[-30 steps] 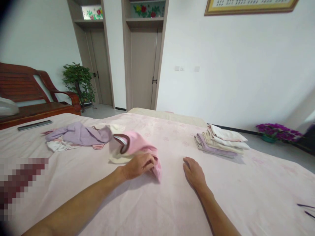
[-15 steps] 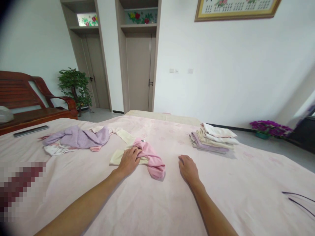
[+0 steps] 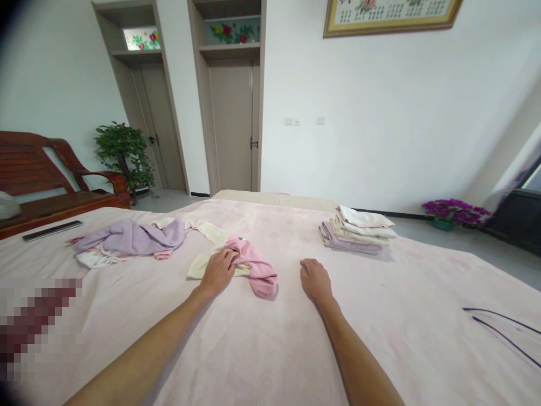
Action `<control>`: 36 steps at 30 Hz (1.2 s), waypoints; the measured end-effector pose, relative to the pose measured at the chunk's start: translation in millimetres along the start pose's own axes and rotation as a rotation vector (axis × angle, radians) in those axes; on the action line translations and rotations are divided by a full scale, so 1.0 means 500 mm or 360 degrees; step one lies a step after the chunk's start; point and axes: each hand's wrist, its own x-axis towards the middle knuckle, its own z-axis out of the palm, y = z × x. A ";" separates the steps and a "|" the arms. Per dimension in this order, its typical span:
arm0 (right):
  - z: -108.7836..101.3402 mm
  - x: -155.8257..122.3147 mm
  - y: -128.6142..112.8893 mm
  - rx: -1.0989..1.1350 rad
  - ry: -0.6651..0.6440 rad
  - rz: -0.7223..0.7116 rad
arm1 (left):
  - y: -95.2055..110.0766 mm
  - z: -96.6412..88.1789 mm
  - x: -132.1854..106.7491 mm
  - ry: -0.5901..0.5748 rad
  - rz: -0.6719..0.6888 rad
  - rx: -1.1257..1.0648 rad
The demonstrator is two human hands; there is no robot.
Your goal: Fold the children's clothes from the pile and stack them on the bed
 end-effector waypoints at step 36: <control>-0.012 -0.009 -0.022 0.0006 0.0029 0.0201 | -0.012 0.010 0.001 -0.0119 -0.0509 0.0383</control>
